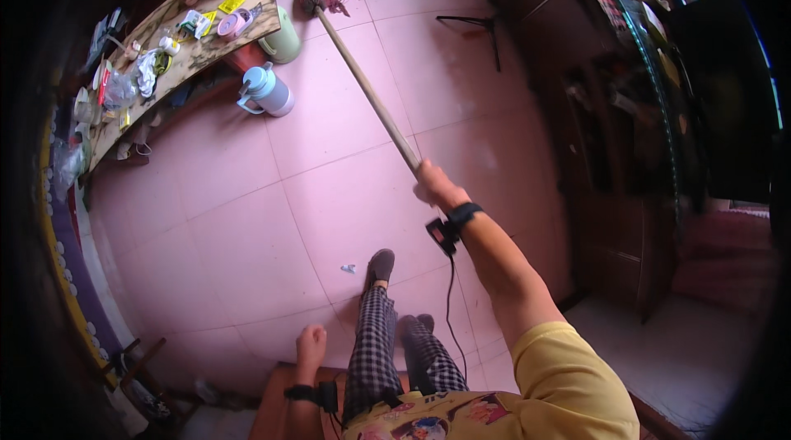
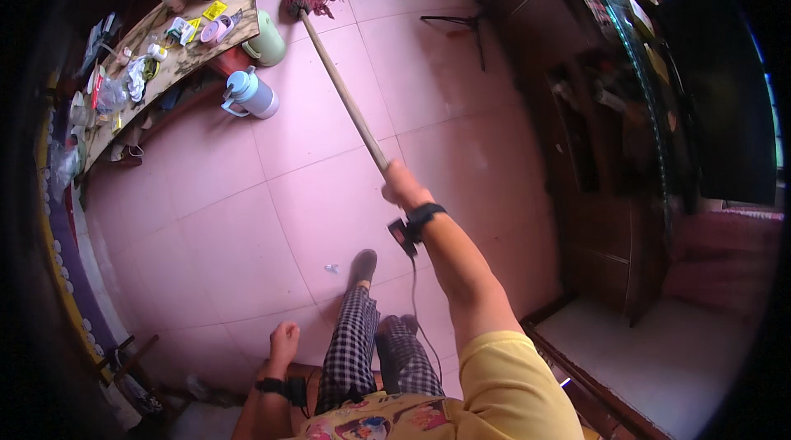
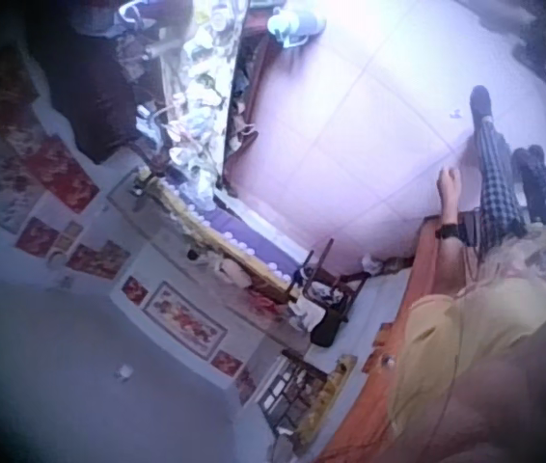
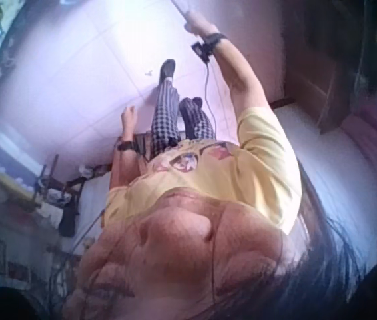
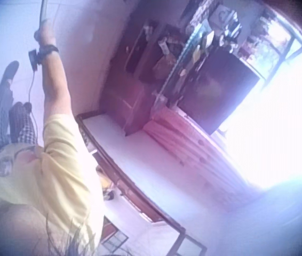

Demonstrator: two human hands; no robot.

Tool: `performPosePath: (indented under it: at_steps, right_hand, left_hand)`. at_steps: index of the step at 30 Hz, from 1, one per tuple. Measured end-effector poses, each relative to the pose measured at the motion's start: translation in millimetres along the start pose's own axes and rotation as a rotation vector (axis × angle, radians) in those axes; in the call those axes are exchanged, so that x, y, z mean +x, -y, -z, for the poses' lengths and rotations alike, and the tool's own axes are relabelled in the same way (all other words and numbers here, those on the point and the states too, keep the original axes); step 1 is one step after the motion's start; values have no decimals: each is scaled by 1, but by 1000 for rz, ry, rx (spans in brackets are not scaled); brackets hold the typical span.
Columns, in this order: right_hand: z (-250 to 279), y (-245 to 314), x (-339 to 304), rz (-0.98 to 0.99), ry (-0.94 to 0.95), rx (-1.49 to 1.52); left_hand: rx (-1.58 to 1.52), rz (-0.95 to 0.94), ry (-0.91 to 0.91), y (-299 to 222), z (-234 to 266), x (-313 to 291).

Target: The person mops the floor using a mop, moving objects like a fan and a box to clean different sections of the room.

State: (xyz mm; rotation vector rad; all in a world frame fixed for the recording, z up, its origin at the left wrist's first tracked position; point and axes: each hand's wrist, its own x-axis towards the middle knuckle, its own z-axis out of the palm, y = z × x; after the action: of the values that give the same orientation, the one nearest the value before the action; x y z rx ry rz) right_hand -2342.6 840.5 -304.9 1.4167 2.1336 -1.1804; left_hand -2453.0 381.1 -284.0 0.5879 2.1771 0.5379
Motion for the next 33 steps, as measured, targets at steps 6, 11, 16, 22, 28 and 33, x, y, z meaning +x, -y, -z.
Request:
performPosePath:
  at_steps: [6,11,16,22,28,33]
  right_hand:
    - [-32,-98,-168,-38,-25,-26]
    - [-37,-151,-356,-101,49,-13]
    - [-23,-182,-540,-148,-80,-87]
    - [-33,-235,-748,-384,-98,-205]
    - [-52,-253,-901,-752,38,-244]
    - [-65,-237,-979,-978,67,-236]
  left_hand:
    - [123,-253,161,-98,-31,28]
    - [274,-586,296,-181,-112,-1]
    - [476,-1031,200,-208,-222,-67]
    - [495,-1258,753,-187,-336,-194]
    - [536,-1367,1338,-163,-432,-343]
    - [626,-1345,1672,-171,-471,-446]
